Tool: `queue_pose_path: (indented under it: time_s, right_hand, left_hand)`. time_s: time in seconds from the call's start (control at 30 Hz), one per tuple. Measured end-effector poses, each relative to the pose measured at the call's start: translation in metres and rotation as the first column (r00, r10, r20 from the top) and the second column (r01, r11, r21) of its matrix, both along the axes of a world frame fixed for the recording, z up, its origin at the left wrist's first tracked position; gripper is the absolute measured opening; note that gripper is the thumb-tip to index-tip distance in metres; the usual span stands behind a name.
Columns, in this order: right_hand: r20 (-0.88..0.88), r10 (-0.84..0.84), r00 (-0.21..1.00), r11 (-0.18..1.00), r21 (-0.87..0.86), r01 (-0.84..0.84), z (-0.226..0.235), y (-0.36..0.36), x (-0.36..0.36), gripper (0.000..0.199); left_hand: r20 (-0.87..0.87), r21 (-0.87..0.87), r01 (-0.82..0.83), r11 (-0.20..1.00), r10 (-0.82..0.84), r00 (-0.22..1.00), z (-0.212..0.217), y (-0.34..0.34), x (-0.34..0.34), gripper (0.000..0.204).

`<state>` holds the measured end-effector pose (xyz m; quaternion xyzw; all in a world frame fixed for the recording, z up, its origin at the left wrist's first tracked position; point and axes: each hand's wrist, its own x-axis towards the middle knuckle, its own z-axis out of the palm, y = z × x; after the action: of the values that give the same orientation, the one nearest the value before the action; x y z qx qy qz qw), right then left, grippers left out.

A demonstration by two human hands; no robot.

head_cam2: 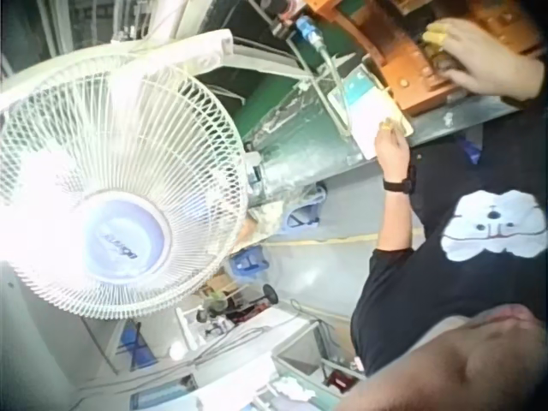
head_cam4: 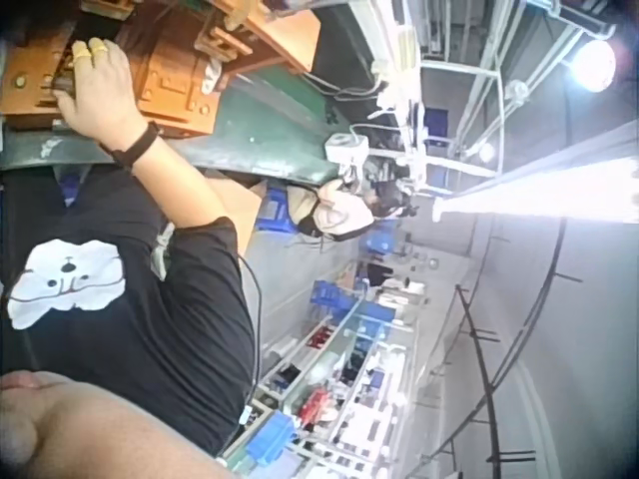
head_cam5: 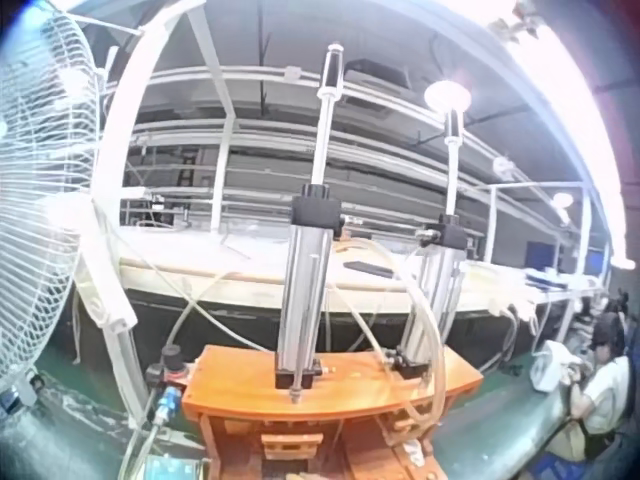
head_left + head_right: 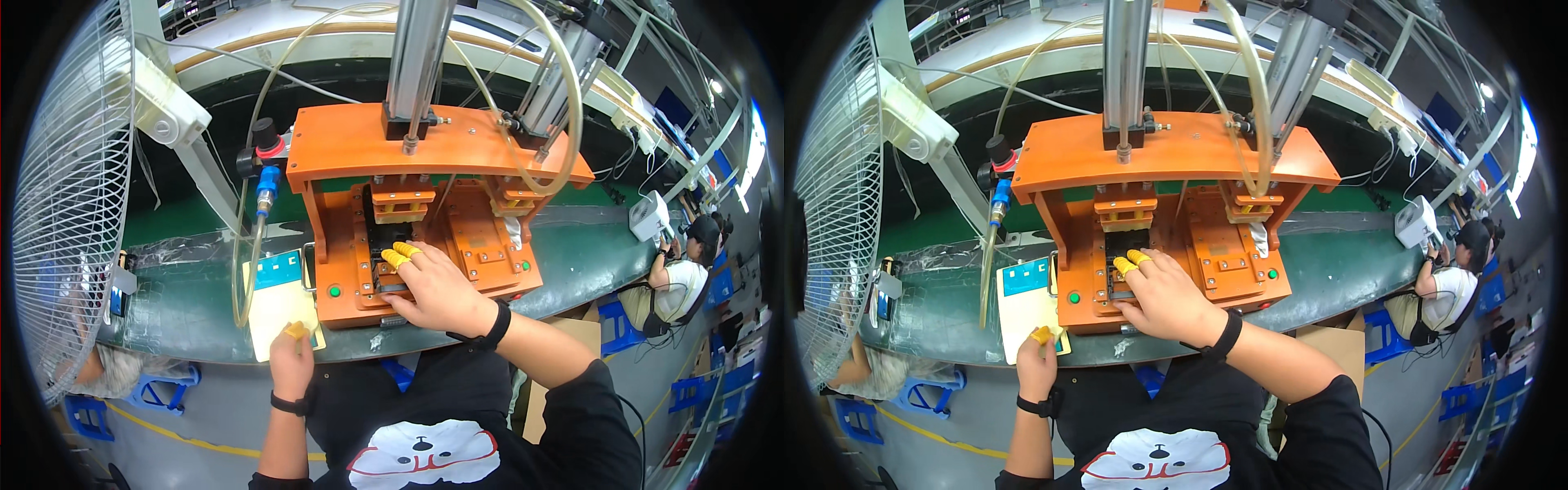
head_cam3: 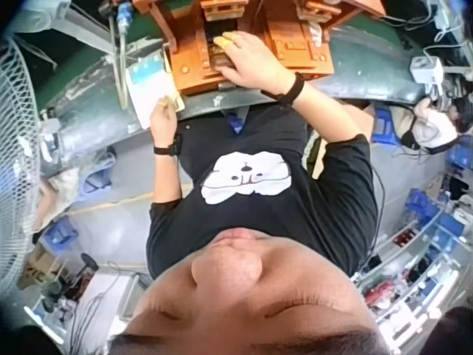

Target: Operating a pneumatic heat-pressing or stamping machine to process plastic components.

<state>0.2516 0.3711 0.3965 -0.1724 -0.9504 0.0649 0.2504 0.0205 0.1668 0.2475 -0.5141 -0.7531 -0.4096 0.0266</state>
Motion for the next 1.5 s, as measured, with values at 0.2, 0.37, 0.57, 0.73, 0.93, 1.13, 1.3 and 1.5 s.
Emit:
queue_pose_path:
  time_s: [0.2, 0.37, 0.57, 0.73, 0.93, 1.13, 1.3, 1.5]
  right_hand:
    - [0.2, 0.02, 0.98, 0.999, 0.026, -0.026, 0.02, 0.002, -0.007, 0.063]
    - [-0.014, 0.062, 0.998, 0.997, 0.052, -0.061, 0.031, -0.05, -0.016, 0.06]
    - [-0.013, 0.048, 0.999, 0.941, -0.334, -0.05, -0.033, -0.079, -0.056, 0.066]
    - [-0.195, 0.105, 0.975, 0.936, -0.311, -0.163, -0.05, -0.093, -0.051, 0.052]
    - [0.089, -0.002, 0.996, -0.274, -0.958, 0.085, -0.13, -0.113, -0.064, 0.047]
    - [-0.132, -0.097, 0.987, -0.181, -0.972, -0.148, -0.164, -0.123, -0.064, 0.021]
    - [-0.196, 0.028, 0.98, 0.408, -0.893, -0.19, -0.106, -0.129, -0.037, 0.017]
    - [-0.256, 0.079, 0.963, 0.709, -0.665, -0.235, -0.082, -0.116, 0.009, 0.015]
  left_hand:
    - [0.64, 0.067, -0.197, 0.978, 0.11, 0.761, 0.007, -0.012, -0.019, 0.014]
    - [0.67, 0.137, -0.309, 0.941, 0.142, 0.729, 0.023, -0.037, -0.007, 0.019]
    - [0.494, 0.136, -0.261, 0.956, 0.163, 0.854, 0.018, -0.061, 0.025, 0.013]
    - [0.479, 0.13, -0.225, 0.966, 0.138, 0.867, 0.02, -0.077, 0.046, 0.013]
    - [0.206, 0.013, 0.13, 0.991, -0.13, 0.97, 0.038, -0.081, 0.072, 0.017]
    - [0.16, -0.128, 0.401, 0.907, -0.38, 0.911, 0.048, -0.078, 0.073, 0.042]
    - [0.232, 0.043, 0.083, 0.996, -0.091, 0.969, 0.059, -0.048, 0.068, 0.035]
    - [0.328, 0.124, 0.13, 0.984, -0.164, 0.93, 0.058, -0.037, 0.072, 0.015]
